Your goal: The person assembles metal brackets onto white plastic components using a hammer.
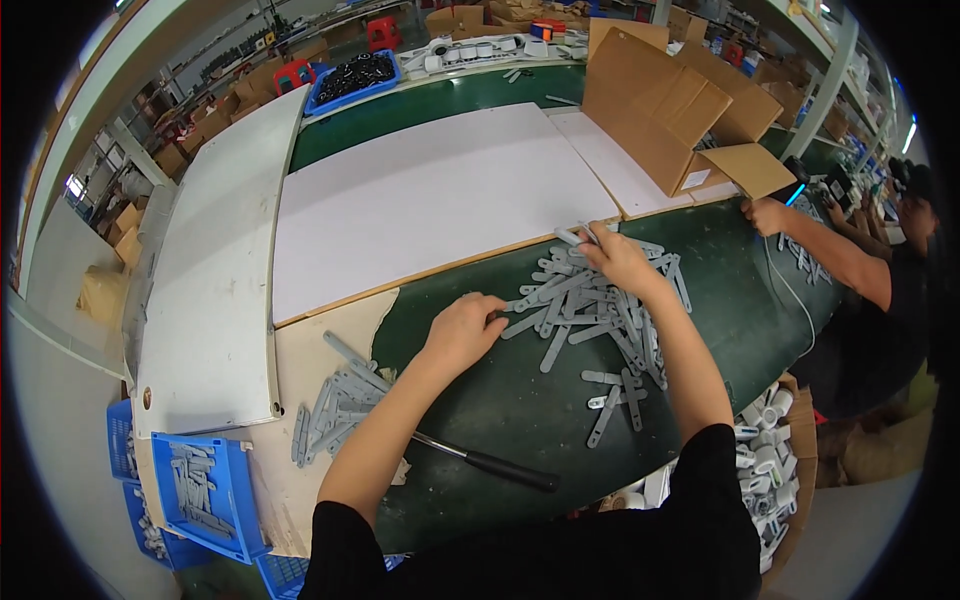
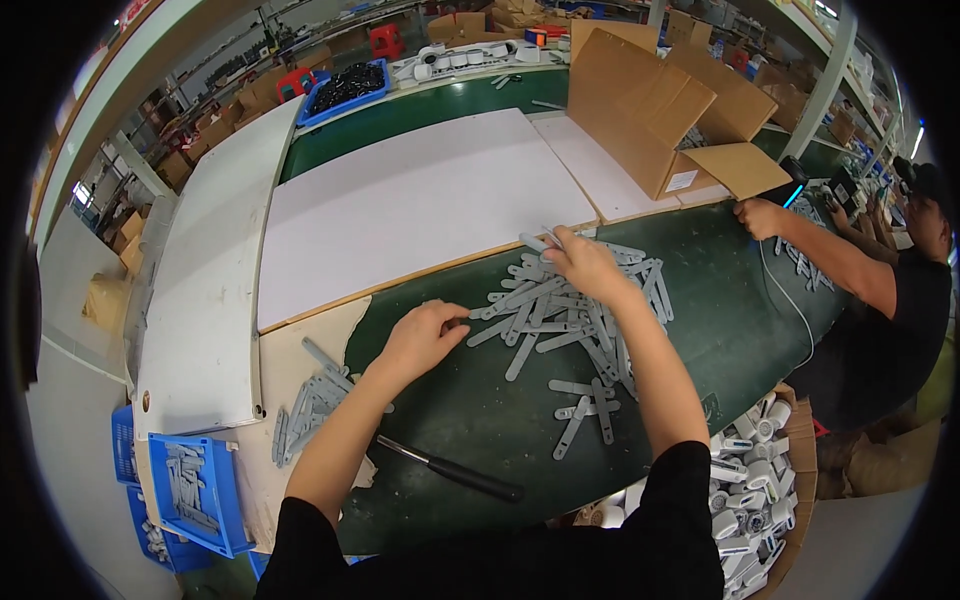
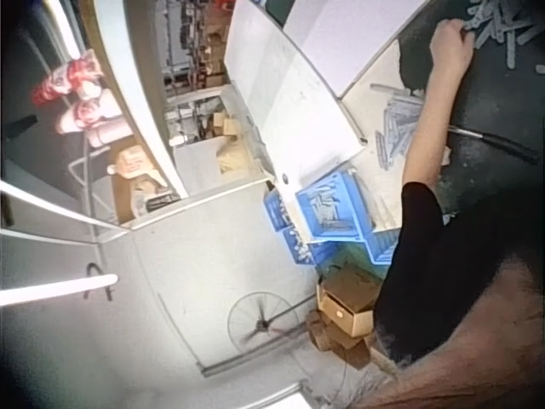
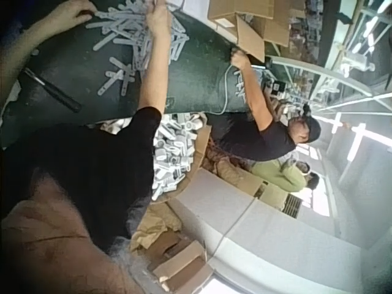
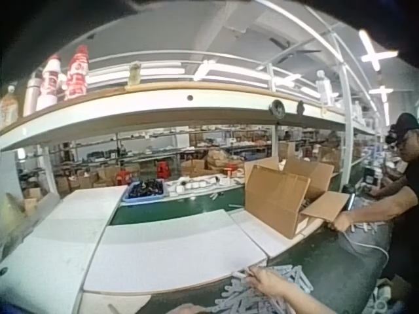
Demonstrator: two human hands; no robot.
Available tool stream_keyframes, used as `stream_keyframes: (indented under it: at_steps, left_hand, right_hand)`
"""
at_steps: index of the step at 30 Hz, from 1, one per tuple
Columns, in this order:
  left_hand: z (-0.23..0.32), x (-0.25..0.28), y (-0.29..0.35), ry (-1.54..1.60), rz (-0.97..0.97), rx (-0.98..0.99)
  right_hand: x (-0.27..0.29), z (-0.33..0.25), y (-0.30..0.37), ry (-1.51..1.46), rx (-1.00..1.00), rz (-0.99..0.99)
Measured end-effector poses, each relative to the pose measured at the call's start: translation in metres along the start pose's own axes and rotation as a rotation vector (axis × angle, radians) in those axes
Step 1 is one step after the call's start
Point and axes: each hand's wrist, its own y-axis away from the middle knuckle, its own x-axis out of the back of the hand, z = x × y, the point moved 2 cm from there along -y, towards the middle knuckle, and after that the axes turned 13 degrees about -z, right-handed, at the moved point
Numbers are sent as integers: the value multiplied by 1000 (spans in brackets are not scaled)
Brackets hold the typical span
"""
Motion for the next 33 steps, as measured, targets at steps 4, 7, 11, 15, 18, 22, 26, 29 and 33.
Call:
stream_keyframes:
  at_steps: [4,7,11,15,18,22,26,29,33]
  left_hand:
    - [3,-21,-37,55,83,-37]
    - [4,-37,-52,-92,285,-87]
    - [-7,-44,-55,128,9,55]
    - [-5,-40,-35,53,58,35]
    - [-16,-33,-19,285,84,29]
    - [-29,-23,4,551,-23,155]
    - [-39,-16,23,732,-111,262]
    - [-64,-21,40,653,-61,186]
    - [-54,-21,53,409,2,211]
  right_hand:
    - [-4,11,1,143,143,-121]
    - [-22,17,9,145,166,-202]
    - [-29,-3,34,53,53,-361]
    - [-42,-14,60,118,112,-314]
    - [-46,-24,68,-194,61,-269]
    - [-62,-50,71,-257,205,-422]
    - [-68,-63,63,-429,203,-619]
    - [-59,-60,46,-465,151,-355]
    - [3,40,19,65,-27,543]
